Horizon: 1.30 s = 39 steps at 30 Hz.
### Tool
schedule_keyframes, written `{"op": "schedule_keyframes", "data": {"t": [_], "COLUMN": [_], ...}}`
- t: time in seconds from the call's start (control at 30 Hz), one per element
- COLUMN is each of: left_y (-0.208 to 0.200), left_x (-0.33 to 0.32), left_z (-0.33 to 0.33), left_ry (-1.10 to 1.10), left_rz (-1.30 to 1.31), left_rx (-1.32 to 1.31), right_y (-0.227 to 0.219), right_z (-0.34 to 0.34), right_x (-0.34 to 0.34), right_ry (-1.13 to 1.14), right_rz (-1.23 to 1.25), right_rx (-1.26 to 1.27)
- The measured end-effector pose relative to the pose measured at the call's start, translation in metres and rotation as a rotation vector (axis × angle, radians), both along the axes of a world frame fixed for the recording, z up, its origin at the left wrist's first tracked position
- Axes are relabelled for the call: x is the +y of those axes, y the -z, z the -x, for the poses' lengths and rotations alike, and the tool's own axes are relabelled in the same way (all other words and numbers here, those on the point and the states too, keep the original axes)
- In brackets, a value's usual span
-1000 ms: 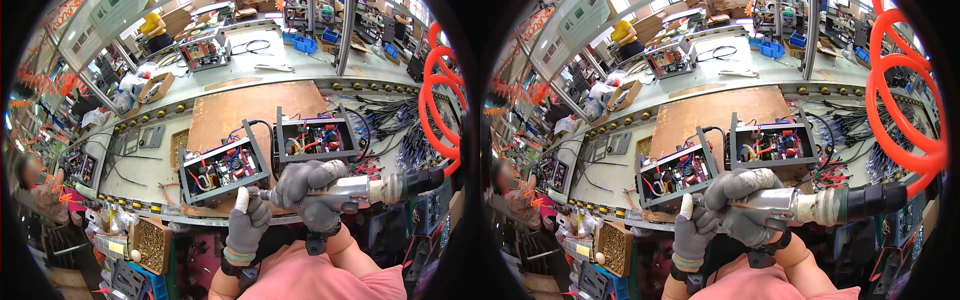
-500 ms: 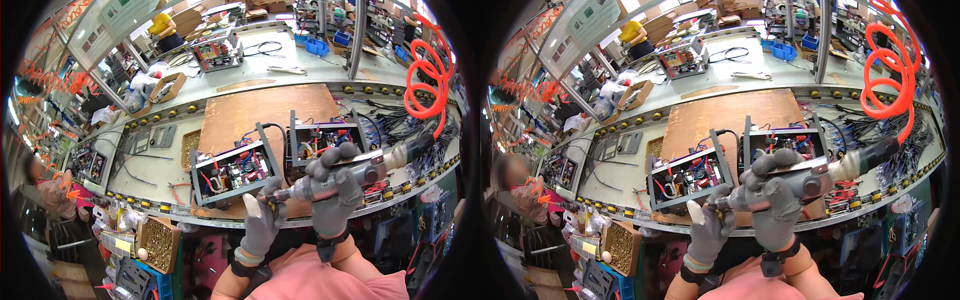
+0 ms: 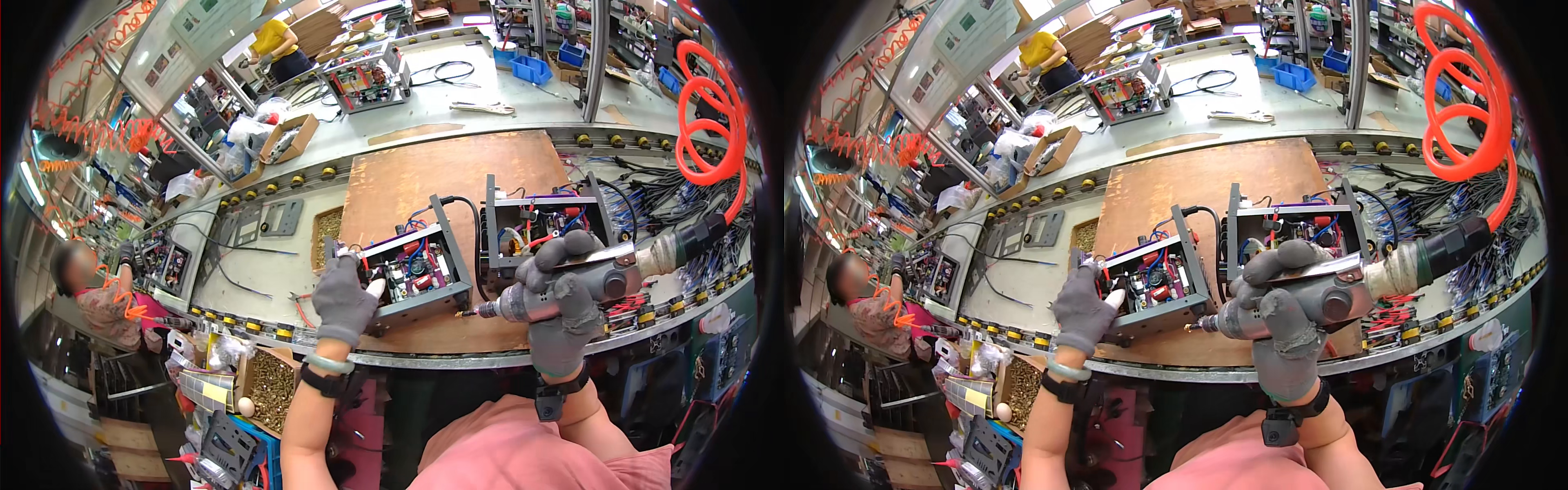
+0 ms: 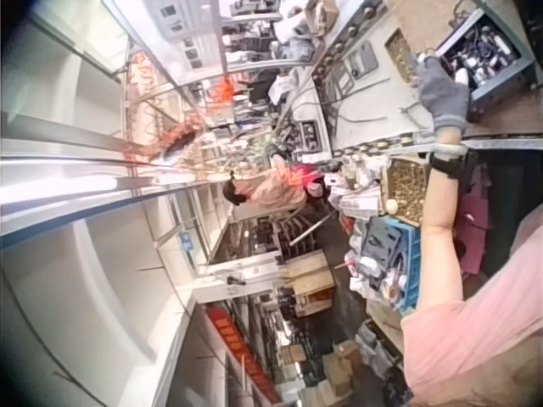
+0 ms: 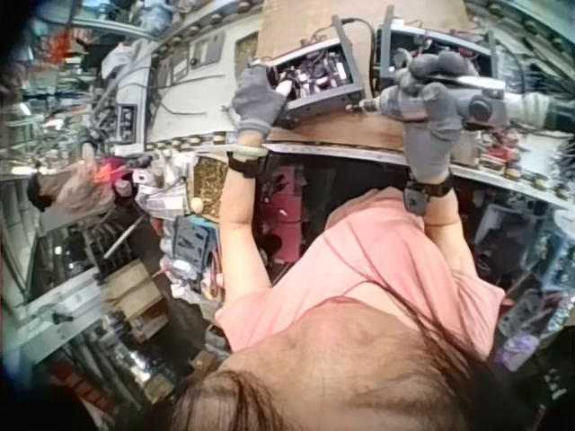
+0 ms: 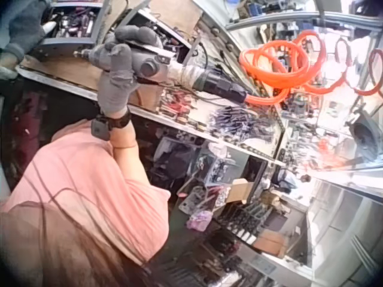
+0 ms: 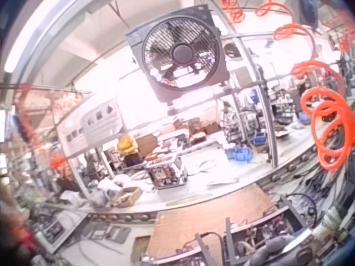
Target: Assembling circuit boards and wiring into metal housings using an air screwdriver on an assembly line.
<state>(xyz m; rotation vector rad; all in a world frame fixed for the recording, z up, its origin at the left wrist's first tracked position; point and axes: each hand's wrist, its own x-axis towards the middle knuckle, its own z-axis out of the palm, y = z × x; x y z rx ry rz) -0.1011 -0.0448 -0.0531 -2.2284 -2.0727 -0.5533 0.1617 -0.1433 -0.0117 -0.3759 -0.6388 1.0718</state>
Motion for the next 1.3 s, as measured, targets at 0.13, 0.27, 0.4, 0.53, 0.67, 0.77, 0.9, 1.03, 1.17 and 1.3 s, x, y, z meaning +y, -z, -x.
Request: {"op": "schedule_keyframes", "data": {"t": [0.13,0.27,0.4,0.53,0.67,0.77,0.9,1.03,1.17,1.3], "left_y": [-0.004,-0.003,0.011,0.001,-0.02,-0.024,-0.019,-0.013,-0.012,-0.016], "left_x": [0.011,0.008,0.0,-0.013,-0.002,0.006,0.012,0.016,0.004,-0.01], "left_z": [-0.009,-0.011,0.004,0.017,0.02,0.007,0.007,-0.004,0.01,0.016], "left_ry": [-0.068,-0.088,0.049,0.247,0.254,0.254,0.253,0.281,0.221,-0.002], "left_rz": [0.036,0.036,-0.069,-0.07,0.172,0.271,0.267,0.221,0.002,-0.046], "left_rx": [0.14,0.234,0.14,-0.055,0.063,0.159,0.178,0.167,0.086,0.055], "right_y": [-0.002,0.004,0.007,0.008,0.003,0.011,0.007,-0.002,0.008,0.018], "right_z": [0.004,-0.003,-0.005,-0.01,-0.002,0.005,0.03,0.054,0.058,0.052], "right_x": [-0.004,-0.007,-0.002,0.002,0.008,0.021,0.047,0.081,0.092,0.097], "right_ry": [0.045,0.029,0.11,0.062,-0.038,-0.057,-0.216,-0.103,-0.09,-0.097], "right_rz": [0.048,0.05,0.009,0.034,0.041,0.007,-0.071,-0.052,-0.072,-0.092], "right_rx": [-0.033,0.006,-0.079,-0.043,0.066,0.034,0.146,0.054,-0.002,0.047]}}
